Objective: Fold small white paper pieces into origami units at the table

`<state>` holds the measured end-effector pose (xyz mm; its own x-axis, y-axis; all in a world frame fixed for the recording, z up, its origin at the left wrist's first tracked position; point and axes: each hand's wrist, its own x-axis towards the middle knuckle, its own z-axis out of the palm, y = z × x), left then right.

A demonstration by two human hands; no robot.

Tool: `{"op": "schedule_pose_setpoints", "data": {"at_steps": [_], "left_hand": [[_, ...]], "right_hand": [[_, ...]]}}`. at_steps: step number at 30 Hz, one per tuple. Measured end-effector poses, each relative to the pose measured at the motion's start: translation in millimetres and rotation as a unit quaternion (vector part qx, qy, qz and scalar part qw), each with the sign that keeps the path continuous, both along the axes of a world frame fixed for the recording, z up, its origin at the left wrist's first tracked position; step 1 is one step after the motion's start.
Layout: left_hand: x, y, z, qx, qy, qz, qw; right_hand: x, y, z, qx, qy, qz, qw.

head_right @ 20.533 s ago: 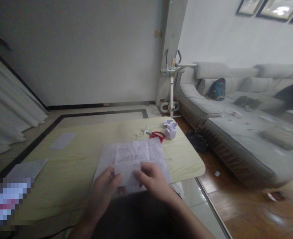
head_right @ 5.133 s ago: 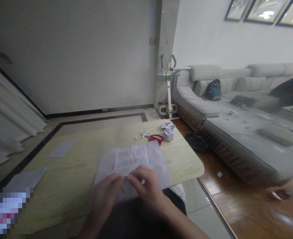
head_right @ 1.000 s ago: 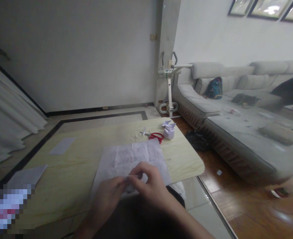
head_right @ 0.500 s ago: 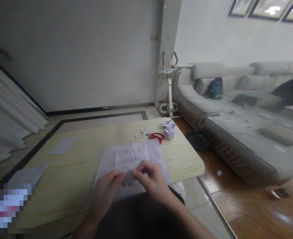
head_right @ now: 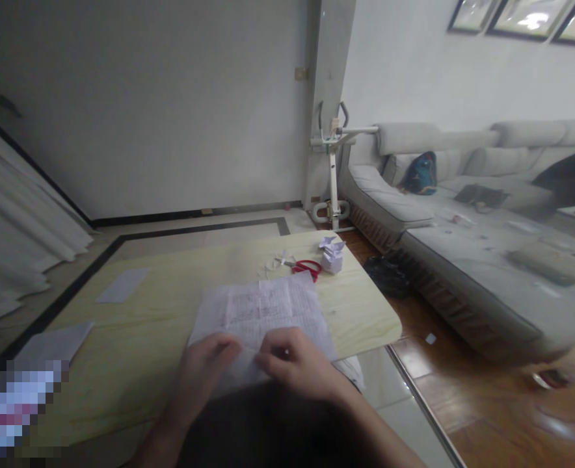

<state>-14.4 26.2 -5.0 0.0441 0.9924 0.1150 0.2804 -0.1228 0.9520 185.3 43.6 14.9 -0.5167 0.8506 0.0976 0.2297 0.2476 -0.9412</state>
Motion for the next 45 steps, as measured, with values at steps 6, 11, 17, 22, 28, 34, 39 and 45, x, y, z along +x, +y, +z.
{"op": "schedule_pose_setpoints", "data": {"at_steps": [6,11,17,22,28,34,39,45], "left_hand": [[10.2,-1.5,-3.1,-0.045,-0.039,0.031,0.998],[10.6,-7.4,2.4,0.024,0.024,0.057,0.998],[9.9,-10.5,-3.5,0.047,0.040,0.032,0.998],[12.8,-11.7,-0.9,0.003,-0.015,-0.044,0.999],[12.3,-15.1,0.7,0.036,-0.003,-0.053,0.998],[13.7,-16.0,-0.2,0.006,-0.052,-0.053,0.997],[16.6,-16.0,-4.2,-0.048,-0.106,-0.016,0.993],[16.3,-15.4,-9.8,-0.028,-0.083,-0.016,0.996]], "right_hand": [[-10.6,-2.7,-2.3,-0.029,0.090,-0.067,0.993],[-10.9,-7.5,-8.4,0.017,0.004,-0.019,1.000],[-9.9,-6.5,-8.3,0.021,-0.018,0.044,0.999],[-14.0,-7.3,-4.4,-0.024,0.067,0.018,0.997],[-11.9,-8.8,-16.9,0.013,0.037,-0.054,0.998],[-12.0,-10.9,-10.8,0.018,0.064,-0.020,0.998],[-15.5,-10.4,-7.2,0.016,0.083,0.008,0.996],[-16.0,-10.6,-17.5,0.022,0.050,-0.079,0.995]]}}
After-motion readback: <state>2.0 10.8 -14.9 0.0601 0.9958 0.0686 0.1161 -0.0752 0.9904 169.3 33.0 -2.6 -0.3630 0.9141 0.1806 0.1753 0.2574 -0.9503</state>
